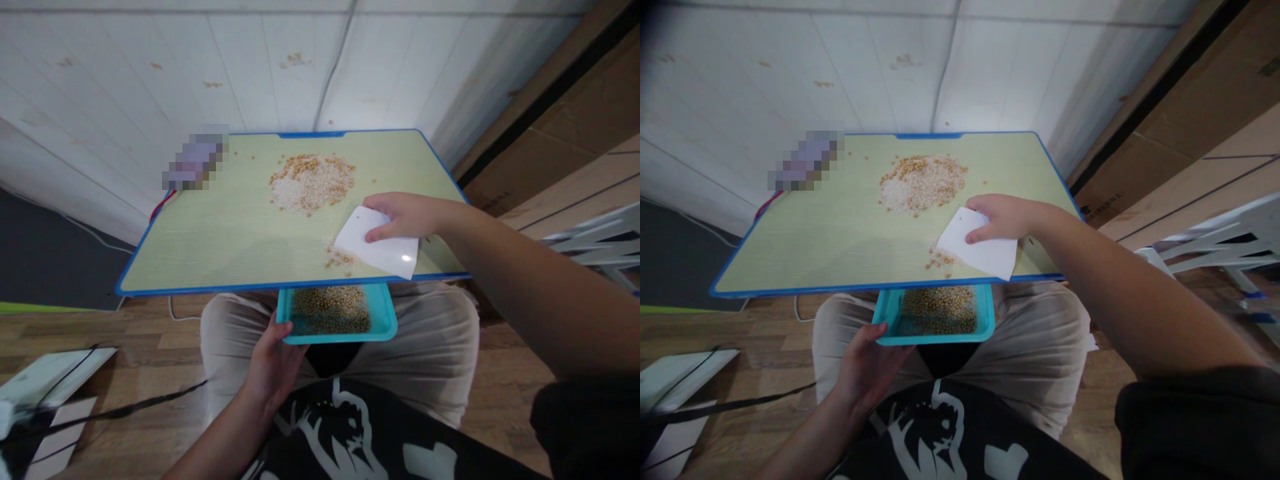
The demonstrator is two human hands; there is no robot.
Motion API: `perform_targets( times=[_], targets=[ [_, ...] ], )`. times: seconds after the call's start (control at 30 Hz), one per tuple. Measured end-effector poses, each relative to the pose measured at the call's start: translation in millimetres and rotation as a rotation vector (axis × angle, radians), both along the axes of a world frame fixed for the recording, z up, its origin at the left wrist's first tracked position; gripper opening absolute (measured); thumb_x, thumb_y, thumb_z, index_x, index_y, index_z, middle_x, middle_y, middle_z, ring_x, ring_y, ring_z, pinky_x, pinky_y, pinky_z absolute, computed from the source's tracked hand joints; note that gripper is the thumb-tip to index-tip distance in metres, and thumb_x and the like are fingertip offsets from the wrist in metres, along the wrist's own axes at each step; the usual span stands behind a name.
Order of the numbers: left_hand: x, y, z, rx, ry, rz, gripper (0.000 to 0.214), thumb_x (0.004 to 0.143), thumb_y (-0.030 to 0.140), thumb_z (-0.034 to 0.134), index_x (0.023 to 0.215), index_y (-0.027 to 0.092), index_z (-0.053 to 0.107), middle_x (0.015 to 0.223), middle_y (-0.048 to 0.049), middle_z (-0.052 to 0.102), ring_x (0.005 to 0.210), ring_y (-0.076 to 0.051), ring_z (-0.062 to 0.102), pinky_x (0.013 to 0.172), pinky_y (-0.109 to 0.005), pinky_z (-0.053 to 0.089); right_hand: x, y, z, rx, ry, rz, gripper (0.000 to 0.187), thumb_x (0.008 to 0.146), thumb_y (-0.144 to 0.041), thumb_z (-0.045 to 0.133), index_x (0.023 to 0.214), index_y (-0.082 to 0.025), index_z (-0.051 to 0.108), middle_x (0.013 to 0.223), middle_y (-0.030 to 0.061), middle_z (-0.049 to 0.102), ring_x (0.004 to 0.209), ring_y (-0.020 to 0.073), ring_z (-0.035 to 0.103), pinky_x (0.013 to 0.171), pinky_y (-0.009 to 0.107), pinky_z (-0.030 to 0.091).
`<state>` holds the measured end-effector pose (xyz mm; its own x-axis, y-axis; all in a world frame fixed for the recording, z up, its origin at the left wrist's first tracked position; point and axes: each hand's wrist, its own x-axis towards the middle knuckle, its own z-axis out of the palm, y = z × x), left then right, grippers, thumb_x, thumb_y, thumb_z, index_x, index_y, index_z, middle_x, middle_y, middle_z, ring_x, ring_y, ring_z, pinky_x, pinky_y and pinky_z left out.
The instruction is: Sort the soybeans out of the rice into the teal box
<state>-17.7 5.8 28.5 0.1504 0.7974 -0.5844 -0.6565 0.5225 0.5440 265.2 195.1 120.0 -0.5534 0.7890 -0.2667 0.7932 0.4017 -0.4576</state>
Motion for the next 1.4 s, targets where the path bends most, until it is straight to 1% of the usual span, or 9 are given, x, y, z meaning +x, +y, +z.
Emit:
perform_targets(
  times=[0.1,0.23,0.4,0.57,0.77,1.0,1.13,1.27,1.4],
  targets=[
    [-1,-1,-1.4,0.006,0.004,-0.015,0.055,0.069,0.029,0.079,0.124,0.029,0.072,0.111,-0.0022,0.081,0.114,-0.027,0.069,0.1,-0.041,0.051,-1,-2,-0.1,-0.032,0.003,0.012,0.04,0.082,-0.05,0.075,0.108,-0.022,0.066,0.096,0.0066,0.074,0.085,0.0228,0.069,0.068,0.03,0.053],
    [-2,0,-2.5,-0.015,0.01,-0.007,0.052,0.067,0.029,0.08,0.119,0.026,0.074,0.115,-0.0038,0.08,0.114,-0.027,0.069,0.101,-0.041,0.051,-2,-5,0.5,-0.081,0.011,-0.006,0.041,0.082,-0.048,0.075,0.112,-0.022,0.065,0.097,0.0061,0.074,0.083,0.022,0.069,0.066,0.029,0.052],
    [-1,0,-1.8,-0.022,0.019,0.001,0.046,0.066,0.029,0.081,0.112,0.026,0.075,0.112,-0.003,0.081,0.113,-0.027,0.068,0.101,-0.042,0.051,-5,-8,1.1,-0.08,0.006,0.003,0.042,0.081,-0.049,0.075,0.111,-0.021,0.066,0.099,0.007,0.074,0.085,0.0234,0.068,0.07,0.031,0.053],
    [-1,1,-0.8,-0.042,0.022,0.007,0.042,0.064,0.029,0.081,0.106,0.023,0.075,0.114,-0.0049,0.081,0.113,-0.027,0.068,0.101,-0.042,0.051,-3,-9,-2.6,-0.053,0.028,0.069,0.041,0.082,-0.05,0.075,0.11,-0.021,0.067,0.094,0.0047,0.074,0.082,0.0206,0.068,0.067,0.028,0.051],
    [-1,1,0.8,-0.041,0.045,-0.004,0.049,0.064,0.029,0.08,0.113,0.025,0.073,0.114,-0.0044,0.08,0.114,-0.027,0.067,0.1,-0.041,0.051,-3,-12,-2.5,-0.069,0.05,0.074,0.04,0.082,-0.05,0.075,0.108,-0.021,0.067,0.093,0.0044,0.074,0.08,0.0201,0.068,0.065,0.027,0.051],
    [-1,1,-0.6,-0.027,0.068,-0.01,0.054,0.067,0.029,0.077,0.121,0.028,0.071,0.113,-0.0031,0.08,0.117,-0.029,0.068,0.104,-0.044,0.049,-3,-16,-3.0,-0.104,0.079,0.071,0.04,0.081,-0.05,0.075,0.108,-0.021,0.066,0.093,0.0043,0.074,0.081,0.021,0.068,0.066,0.029,0.051],
    [-1,1,-1.3,-0.024,0.057,-0.015,0.055,0.066,0.029,0.078,0.121,0.027,0.072,0.115,-0.0043,0.08,0.116,-0.029,0.068,0.102,-0.043,0.05,-4,-19,-2.3,-0.104,0.09,0.073,0.041,0.08,-0.049,0.075,0.108,-0.021,0.066,0.095,0.0051,0.073,0.083,0.0217,0.068,0.069,0.029,0.051],
    [0,1,-0.7,-0.024,0.044,-0.008,0.053,0.065,0.029,0.079,0.118,0.026,0.073,0.112,-0.0039,0.08,0.114,-0.027,0.068,0.1,-0.041,0.051,-8,-25,0.5,-0.113,0.1,0.088,0.038,0.08,-0.047,0.074,0.107,-0.021,0.066,0.091,0.0041,0.073,0.082,0.0212,0.067,0.068,0.029,0.05],
    [0,1,-0.1,-0.011,0.043,-0.013,0.052,0.066,0.028,0.079,0.117,0.027,0.074,0.109,-0.003,0.08,0.111,-0.027,0.069,0.098,-0.041,0.052,-10,-31,2.5,-0.079,0.082,0.105,0.036,0.08,-0.047,0.074,0.105,-0.021,0.067,0.088,0.0038,0.072,0.083,0.0219,0.066,0.069,0.03,0.049]
  ],
)
